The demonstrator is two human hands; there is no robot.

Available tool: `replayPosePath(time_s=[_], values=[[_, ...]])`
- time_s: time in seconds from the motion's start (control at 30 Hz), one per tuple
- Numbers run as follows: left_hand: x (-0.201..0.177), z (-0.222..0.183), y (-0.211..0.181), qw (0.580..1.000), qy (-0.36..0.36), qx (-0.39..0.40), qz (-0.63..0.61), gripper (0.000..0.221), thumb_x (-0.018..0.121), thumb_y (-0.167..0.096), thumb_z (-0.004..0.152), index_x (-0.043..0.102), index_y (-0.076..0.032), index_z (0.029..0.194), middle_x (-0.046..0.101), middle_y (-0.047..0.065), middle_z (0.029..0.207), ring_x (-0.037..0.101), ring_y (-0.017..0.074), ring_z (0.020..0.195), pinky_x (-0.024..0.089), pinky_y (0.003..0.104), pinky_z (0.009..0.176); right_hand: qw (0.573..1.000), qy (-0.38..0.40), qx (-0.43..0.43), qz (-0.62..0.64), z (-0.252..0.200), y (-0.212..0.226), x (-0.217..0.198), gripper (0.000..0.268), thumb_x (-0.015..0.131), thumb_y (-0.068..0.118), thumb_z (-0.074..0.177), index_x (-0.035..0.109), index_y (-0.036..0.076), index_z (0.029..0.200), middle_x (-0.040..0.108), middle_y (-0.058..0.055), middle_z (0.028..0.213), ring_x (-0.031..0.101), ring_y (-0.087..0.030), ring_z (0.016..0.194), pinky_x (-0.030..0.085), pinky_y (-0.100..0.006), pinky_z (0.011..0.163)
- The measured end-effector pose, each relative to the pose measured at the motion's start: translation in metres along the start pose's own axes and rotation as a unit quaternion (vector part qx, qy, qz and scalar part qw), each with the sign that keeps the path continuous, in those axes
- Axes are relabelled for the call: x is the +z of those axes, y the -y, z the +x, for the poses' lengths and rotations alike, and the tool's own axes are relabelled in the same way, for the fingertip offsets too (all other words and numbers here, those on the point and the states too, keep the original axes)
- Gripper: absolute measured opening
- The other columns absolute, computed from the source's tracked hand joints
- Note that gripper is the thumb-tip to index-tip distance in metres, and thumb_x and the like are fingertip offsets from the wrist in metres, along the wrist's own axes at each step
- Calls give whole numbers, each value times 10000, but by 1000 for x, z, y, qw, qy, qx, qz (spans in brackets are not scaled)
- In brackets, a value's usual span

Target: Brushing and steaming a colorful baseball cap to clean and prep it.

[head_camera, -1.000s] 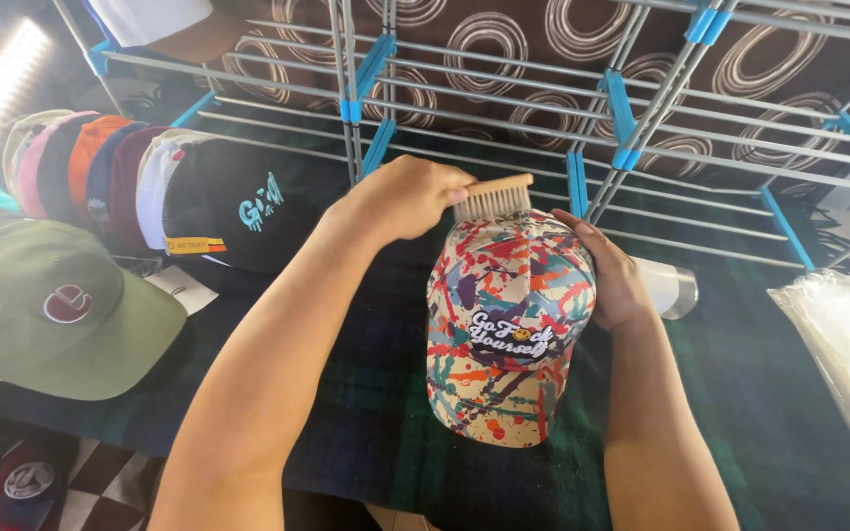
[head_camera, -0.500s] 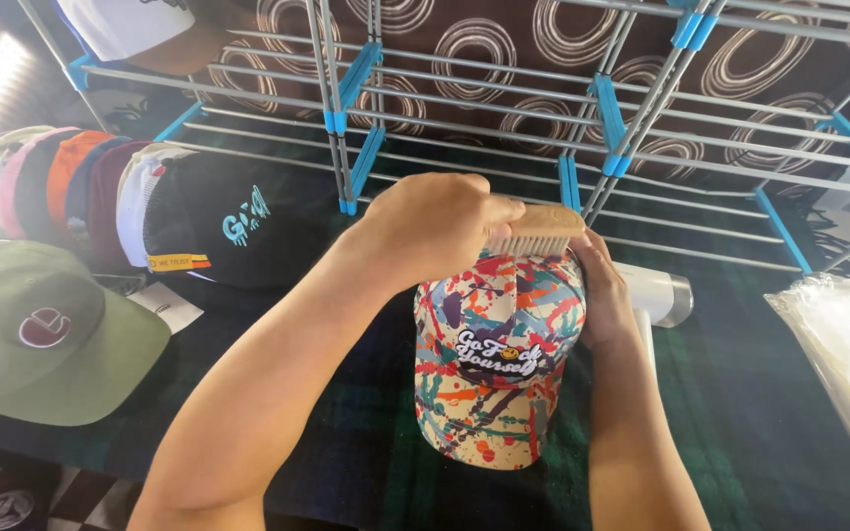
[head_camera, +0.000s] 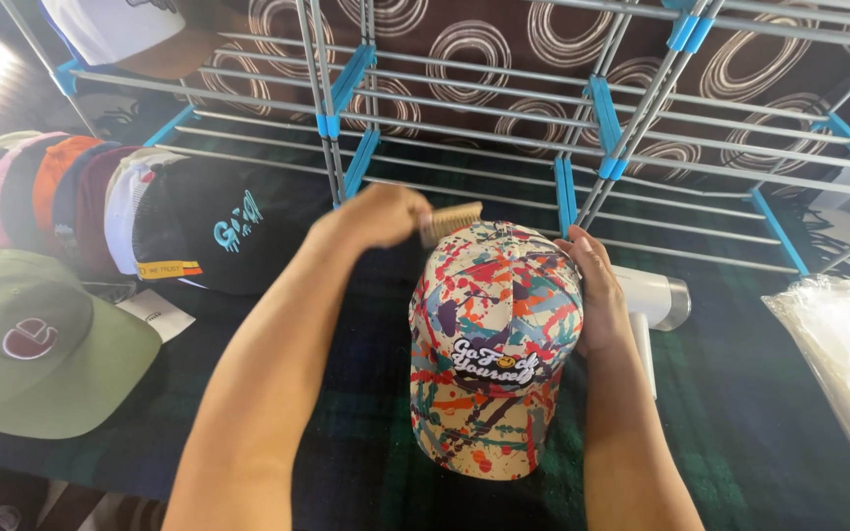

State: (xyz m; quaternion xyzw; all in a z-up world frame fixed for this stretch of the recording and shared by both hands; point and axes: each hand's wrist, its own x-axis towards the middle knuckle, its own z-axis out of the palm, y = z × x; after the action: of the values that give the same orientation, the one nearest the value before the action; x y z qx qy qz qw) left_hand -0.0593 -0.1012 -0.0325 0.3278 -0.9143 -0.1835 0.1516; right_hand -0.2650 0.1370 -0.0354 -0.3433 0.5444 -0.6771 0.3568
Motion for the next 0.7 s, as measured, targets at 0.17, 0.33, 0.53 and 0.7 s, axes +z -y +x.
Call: replayPosePath(time_s=[0.17,0.33,0.53,0.7], values=[[-61,-39,-75,994,-36,4,-100,244,595,-335,974,777,-232,1099,778,112,839,750,317,813,621,439,749,1000,0,-27,12,4,-7,0,652,498,476,1039,425,58,1533,494,-265,1408,540,-365,1286,465,-515,1070],[-24,-31,-36,990,11,-36,-138,184,632,-288,963,791,-200,993,749,137,729,716,238,540,605,332,458,999,-14,-22,29,8,-20,-14,650,499,498,1038,470,48,1507,539,-269,1368,588,-374,1246,496,-512,1038],[-15,-50,-23,994,43,-83,56,293,580,-205,915,805,-311,1071,785,95,956,752,317,983,621,440,859,999,-32,-9,26,29,-48,-43,569,523,474,1063,558,53,1444,576,-270,1356,606,-379,1246,487,-493,1066],[-69,-108,-135,982,-163,90,33,216,570,-240,997,762,-182,1077,726,158,861,721,402,821,607,529,741,998,-56,-25,15,-6,-18,-6,619,535,518,1036,593,23,1404,619,-272,1291,648,-364,1159,531,-482,999]])
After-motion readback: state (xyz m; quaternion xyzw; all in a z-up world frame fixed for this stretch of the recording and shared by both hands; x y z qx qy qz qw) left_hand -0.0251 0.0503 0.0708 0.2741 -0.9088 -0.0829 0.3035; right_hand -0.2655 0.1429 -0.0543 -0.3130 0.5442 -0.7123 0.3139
